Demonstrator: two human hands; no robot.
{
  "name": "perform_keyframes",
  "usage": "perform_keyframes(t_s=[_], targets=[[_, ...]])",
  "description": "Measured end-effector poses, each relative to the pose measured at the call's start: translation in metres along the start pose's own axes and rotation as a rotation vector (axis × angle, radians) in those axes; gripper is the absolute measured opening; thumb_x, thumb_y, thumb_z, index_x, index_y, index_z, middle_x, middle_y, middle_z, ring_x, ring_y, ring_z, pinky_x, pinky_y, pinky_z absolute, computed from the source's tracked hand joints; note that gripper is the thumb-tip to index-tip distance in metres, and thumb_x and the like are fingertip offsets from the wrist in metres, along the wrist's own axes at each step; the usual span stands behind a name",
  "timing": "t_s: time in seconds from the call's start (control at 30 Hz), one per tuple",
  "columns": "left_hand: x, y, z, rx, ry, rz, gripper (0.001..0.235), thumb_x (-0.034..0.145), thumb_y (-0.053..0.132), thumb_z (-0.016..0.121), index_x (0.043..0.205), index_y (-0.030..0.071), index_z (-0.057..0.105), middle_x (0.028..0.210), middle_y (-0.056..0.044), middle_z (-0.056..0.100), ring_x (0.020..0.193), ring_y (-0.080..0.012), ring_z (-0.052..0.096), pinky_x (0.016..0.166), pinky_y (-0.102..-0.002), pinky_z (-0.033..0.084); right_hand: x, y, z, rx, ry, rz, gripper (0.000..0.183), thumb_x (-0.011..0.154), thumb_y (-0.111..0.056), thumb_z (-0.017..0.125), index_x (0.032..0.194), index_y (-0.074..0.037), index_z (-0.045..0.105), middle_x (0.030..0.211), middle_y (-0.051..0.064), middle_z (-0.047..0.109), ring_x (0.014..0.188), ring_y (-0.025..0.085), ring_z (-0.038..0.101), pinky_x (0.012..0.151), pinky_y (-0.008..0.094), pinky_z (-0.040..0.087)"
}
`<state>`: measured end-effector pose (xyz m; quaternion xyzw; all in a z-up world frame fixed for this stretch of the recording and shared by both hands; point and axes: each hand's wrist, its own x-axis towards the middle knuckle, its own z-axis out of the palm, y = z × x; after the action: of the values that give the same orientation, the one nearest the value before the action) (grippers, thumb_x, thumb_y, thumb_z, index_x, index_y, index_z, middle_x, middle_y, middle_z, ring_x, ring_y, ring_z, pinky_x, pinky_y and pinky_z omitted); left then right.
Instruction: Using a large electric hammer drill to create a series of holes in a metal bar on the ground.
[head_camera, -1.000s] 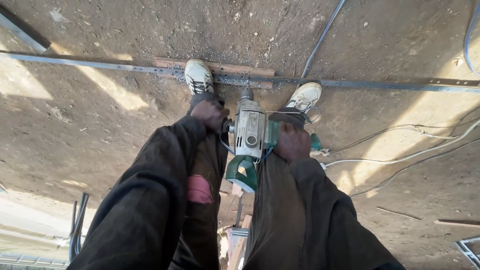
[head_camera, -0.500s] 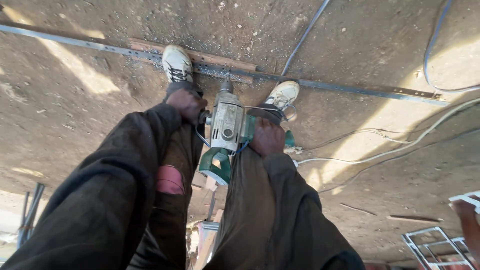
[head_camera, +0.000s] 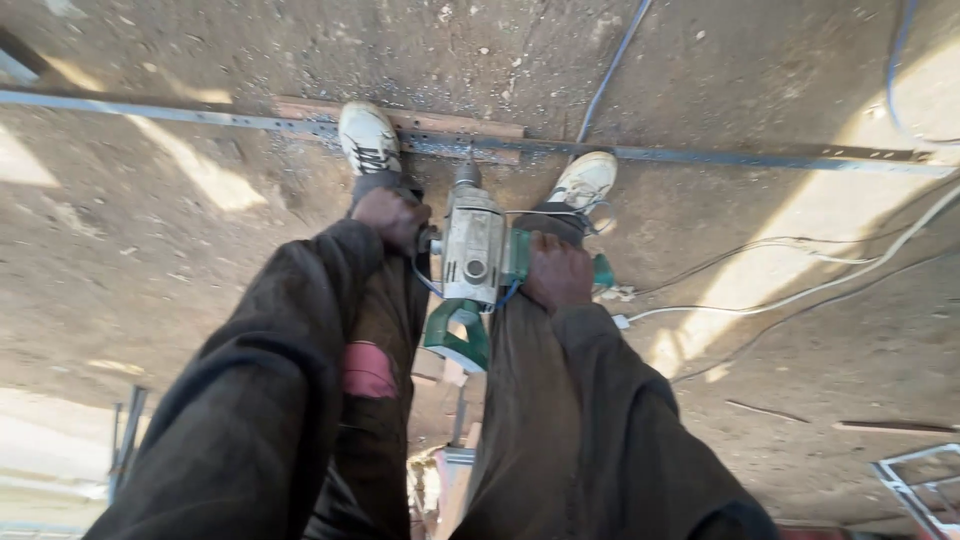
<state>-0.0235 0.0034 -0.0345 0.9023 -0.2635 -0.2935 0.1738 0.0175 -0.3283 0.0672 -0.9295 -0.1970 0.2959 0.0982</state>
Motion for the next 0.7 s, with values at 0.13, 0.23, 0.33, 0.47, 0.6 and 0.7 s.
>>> perform_keyframes(t_s=[0.13, 0.23, 0.33, 0.47, 0.6, 0.7], targets=[[0.0, 0.003, 0.013, -0.065, 0.033, -0.009, 0.031, 0.061, 0.055, 0.061, 0.074, 0.026, 0.057, 0.055, 0.006, 0.061, 0.05, -0.0242, 0.067, 0.051, -0.039, 0.054, -0.005, 0.002, 0.012, 0.009, -0.013, -0.002, 0.024, 0.082, -0.031, 0.068, 0.094, -0.01, 0.07, 0.076, 0.009, 0.071, 0.061, 0.029, 0.075, 0.057, 0.043, 0.06], [0.0, 0.002, 0.01, -0.077, 0.08, -0.008, 0.026, 0.06, 0.05, 0.06, 0.072, 0.028, 0.055, 0.053, 0.006, 0.057, 0.05, -0.0239, 0.066, 0.05, -0.038, 0.053, -0.008, 0.004, 0.017, -0.052, -0.007, 0.008, 0.024, 0.081, -0.034, 0.065, 0.094, -0.014, 0.071, 0.076, 0.005, 0.07, 0.062, 0.024, 0.074, 0.057, 0.04, 0.06], [-0.002, 0.001, 0.009, -0.066, 0.104, 0.006, 0.025, 0.062, 0.051, 0.06, 0.071, 0.029, 0.053, 0.053, 0.006, 0.056, 0.048, -0.0232, 0.063, 0.05, -0.037, 0.051, -0.008, 0.008, 0.021, -0.013, -0.05, -0.021, 0.032, 0.086, -0.033, 0.069, 0.107, -0.009, 0.073, 0.084, 0.011, 0.074, 0.069, 0.026, 0.076, 0.065, 0.041, 0.064], [-0.003, 0.0, 0.011, -0.094, 0.102, 0.013, 0.023, 0.062, 0.047, 0.06, 0.072, 0.027, 0.055, 0.053, 0.005, 0.057, 0.048, -0.0245, 0.063, 0.049, -0.039, 0.051, -0.011, 0.008, 0.022, 0.037, -0.102, -0.005, 0.041, 0.089, -0.035, 0.071, 0.117, -0.005, 0.073, 0.091, 0.014, 0.075, 0.077, 0.029, 0.078, 0.071, 0.045, 0.066], [-0.001, 0.003, -0.011, -0.093, 0.119, 0.001, 0.016, 0.064, 0.04, 0.061, 0.07, 0.026, 0.056, 0.053, 0.004, 0.057, 0.048, -0.0261, 0.062, 0.05, -0.039, 0.051, -0.015, 0.012, 0.042, 0.073, -0.175, 0.001, 0.048, 0.088, -0.037, 0.072, 0.122, -0.004, 0.072, 0.095, 0.016, 0.076, 0.081, 0.033, 0.079, 0.072, 0.05, 0.066], [-0.001, 0.002, -0.016, -0.091, 0.111, -0.002, 0.02, 0.059, 0.041, 0.062, 0.07, 0.025, 0.056, 0.054, 0.003, 0.058, 0.048, -0.0271, 0.063, 0.051, -0.04, 0.051, -0.014, 0.01, 0.039, 0.071, -0.197, -0.001, 0.05, 0.086, -0.037, 0.072, 0.122, -0.004, 0.072, 0.095, 0.016, 0.075, 0.082, 0.033, 0.079, 0.072, 0.05, 0.066]])
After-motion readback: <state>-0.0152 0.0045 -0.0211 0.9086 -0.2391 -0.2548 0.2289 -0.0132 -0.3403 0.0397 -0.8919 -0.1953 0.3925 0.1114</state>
